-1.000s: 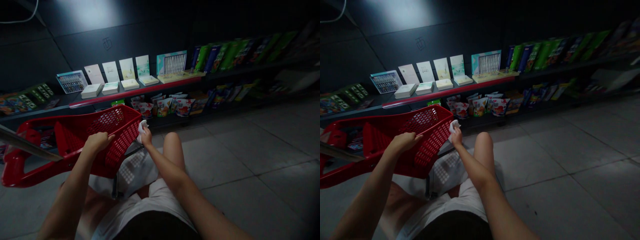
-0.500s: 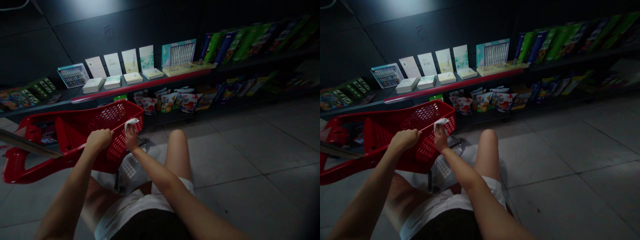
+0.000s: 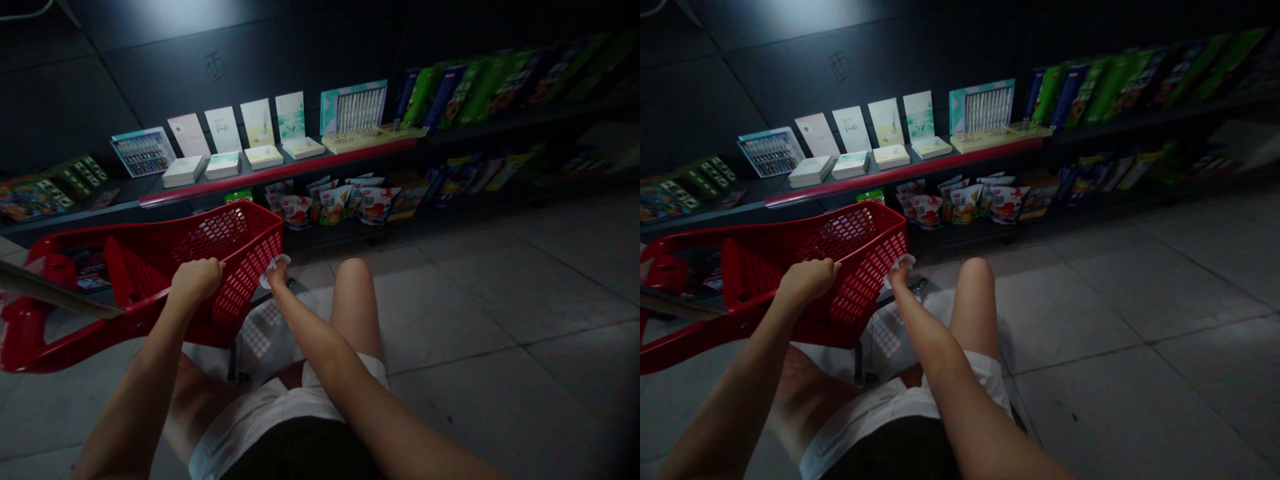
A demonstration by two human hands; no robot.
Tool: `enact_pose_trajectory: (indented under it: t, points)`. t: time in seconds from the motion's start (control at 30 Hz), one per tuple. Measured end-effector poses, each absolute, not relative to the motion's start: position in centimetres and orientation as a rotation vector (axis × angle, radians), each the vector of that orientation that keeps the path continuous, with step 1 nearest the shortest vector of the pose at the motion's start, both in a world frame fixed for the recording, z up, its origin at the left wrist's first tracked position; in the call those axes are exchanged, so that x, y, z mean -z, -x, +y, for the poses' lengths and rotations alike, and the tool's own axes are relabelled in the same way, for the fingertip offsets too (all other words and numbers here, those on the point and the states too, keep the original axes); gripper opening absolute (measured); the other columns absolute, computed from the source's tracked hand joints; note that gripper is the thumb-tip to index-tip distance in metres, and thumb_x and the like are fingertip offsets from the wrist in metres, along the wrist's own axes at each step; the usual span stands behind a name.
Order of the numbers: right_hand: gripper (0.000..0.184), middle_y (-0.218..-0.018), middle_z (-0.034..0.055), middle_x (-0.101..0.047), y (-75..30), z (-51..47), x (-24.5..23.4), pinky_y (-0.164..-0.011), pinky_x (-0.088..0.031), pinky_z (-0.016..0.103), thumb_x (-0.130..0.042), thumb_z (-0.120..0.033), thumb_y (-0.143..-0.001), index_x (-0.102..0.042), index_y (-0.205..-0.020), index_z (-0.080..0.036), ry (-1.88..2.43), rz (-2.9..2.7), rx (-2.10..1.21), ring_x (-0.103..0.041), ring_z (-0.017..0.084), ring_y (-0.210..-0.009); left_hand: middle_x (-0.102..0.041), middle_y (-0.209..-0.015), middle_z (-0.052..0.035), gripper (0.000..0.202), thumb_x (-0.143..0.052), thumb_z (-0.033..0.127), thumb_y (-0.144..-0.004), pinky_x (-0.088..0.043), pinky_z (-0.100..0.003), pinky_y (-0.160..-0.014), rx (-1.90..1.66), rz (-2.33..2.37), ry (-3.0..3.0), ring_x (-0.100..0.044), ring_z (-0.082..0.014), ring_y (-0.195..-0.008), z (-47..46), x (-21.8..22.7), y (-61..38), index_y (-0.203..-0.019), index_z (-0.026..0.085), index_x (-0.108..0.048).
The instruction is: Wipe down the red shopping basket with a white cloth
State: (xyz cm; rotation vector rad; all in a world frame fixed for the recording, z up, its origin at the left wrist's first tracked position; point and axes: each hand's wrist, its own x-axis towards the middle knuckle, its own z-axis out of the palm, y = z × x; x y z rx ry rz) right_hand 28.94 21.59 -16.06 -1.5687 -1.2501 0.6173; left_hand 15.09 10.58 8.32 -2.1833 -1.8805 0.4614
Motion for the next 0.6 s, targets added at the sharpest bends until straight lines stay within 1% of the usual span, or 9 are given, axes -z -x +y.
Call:
enact_pose_trajectory:
  t: [0.03,0.07,0.17,0.23,0.3,0.37,0.47,0.53,0.6]
  points:
    - [0.065,-0.12,0.0144,-0.061,-29.0,22.2,15.6,-0.093,-0.05,0.039,-0.037,-0.003,-0.071,-0.044,-0.135,-0.01,1.593,-1.179,-0.62,-0.061,0.022,-0.107,-0.072,-0.092,-0.02,0.058,-0.018,0.043,-0.093,-0.05,-0.043,-0.075,-0.467,-1.878,2.184,-0.069,-0.0342,-0.087,10.5,-8.4,-15.1,-0.102,0.011,-0.066]
    - [0.066,-0.122,0.0141,-0.06,-29.3,22.7,15.1,-0.097,-0.046,0.04,-0.034,-0.003,-0.072,-0.043,-0.137,-0.011,1.6,-1.145,-0.597,-0.058,0.022,-0.113,-0.072,-0.092,-0.0202,0.057,-0.018,0.043,-0.093,-0.05,-0.043,-0.075,-0.472,-1.879,2.185,-0.069,-0.0343,-0.087,10.3,-8.4,-15.0,-0.101,0.011,-0.066]
    - [0.07,-0.139,0.0142,-0.046,-30.3,23.3,13.3,-0.111,-0.032,0.04,-0.032,-0.003,-0.072,-0.038,-0.141,-0.011,1.52,-1.126,-0.495,-0.039,0.02,-0.134,-0.071,-0.091,-0.0212,0.058,-0.019,0.043,-0.092,-0.05,-0.043,-0.073,-0.477,-1.887,2.188,-0.069,-0.0352,-0.086,10.0,-8.5,-14.9,-0.101,0.011,-0.066]
    - [0.072,-0.146,0.0165,-0.037,-30.0,22.5,12.5,-0.114,-0.026,0.039,-0.034,-0.003,-0.07,-0.035,-0.142,-0.006,1.484,-1.177,-0.458,-0.029,0.02,-0.14,-0.071,-0.091,-0.0218,0.059,-0.019,0.044,-0.092,-0.05,-0.043,-0.071,-0.483,-1.896,2.197,-0.069,-0.0358,-0.087,9.8,-8.6,-14.9,-0.101,0.011,-0.067]
    - [0.074,-0.148,0.0199,-0.03,-28.6,21.0,12.4,-0.115,-0.024,0.041,-0.033,-0.002,-0.069,-0.031,-0.143,-0.001,1.511,-1.215,-0.482,-0.024,0.021,-0.142,-0.071,-0.092,-0.0218,0.059,-0.018,0.044,-0.092,-0.05,-0.042,-0.072,-0.492,-1.901,2.209,-0.069,-0.0353,-0.087,9.8,-8.7,-15.0,-0.102,0.012,-0.067]
    - [0.076,-0.149,0.0228,-0.025,-26.4,19.2,12.7,-0.115,-0.024,0.045,-0.033,0.0,-0.067,-0.028,-0.142,0.001,1.514,-1.201,-0.54,-0.021,0.022,-0.143,-0.071,-0.094,-0.0214,0.058,-0.019,0.043,-0.092,-0.05,-0.042,-0.073,-0.498,-1.906,2.204,-0.069,-0.0345,-0.088,9.8,-8.7,-15.1,-0.103,0.012,-0.067]
    - [0.078,-0.149,0.025,-0.024,-22.9,16.6,13.6,-0.114,-0.022,0.049,-0.035,0.002,-0.063,-0.028,-0.141,0.002,1.478,-1.116,-0.605,-0.019,0.025,-0.143,-0.071,-0.096,-0.0209,0.057,-0.02,0.043,-0.092,-0.049,-0.042,-0.075,-0.503,-1.913,2.187,-0.068,-0.0341,-0.089,9.9,-8.6,-15.1,-0.104,0.012,-0.067]
    - [0.076,-0.147,0.0254,-0.026,-21.0,14.5,14.4,-0.114,-0.021,0.049,-0.039,0.001,-0.064,-0.03,-0.14,0.001,1.489,-1.143,-0.616,-0.02,0.028,-0.142,-0.071,-0.096,-0.021,0.058,-0.019,0.043,-0.092,-0.049,-0.042,-0.076,-0.503,-1.91,2.185,-0.068,-0.0343,-0.09,9.9,-8.5,-15.0,-0.104,0.012,-0.067]
    - [0.075,-0.145,0.0251,-0.028,-19.7,11.8,15.6,-0.115,-0.022,0.047,-0.044,-0.002,-0.066,-0.029,-0.139,0.001,1.501,-1.317,-0.628,-0.023,0.03,-0.14,-0.071,-0.096,-0.0211,0.059,-0.019,0.044,-0.092,-0.049,-0.042,-0.076,-0.506,-1.912,2.183,-0.068,-0.0341,-0.09,9.8,-8.4,-14.9,-0.104,0.012,-0.067]
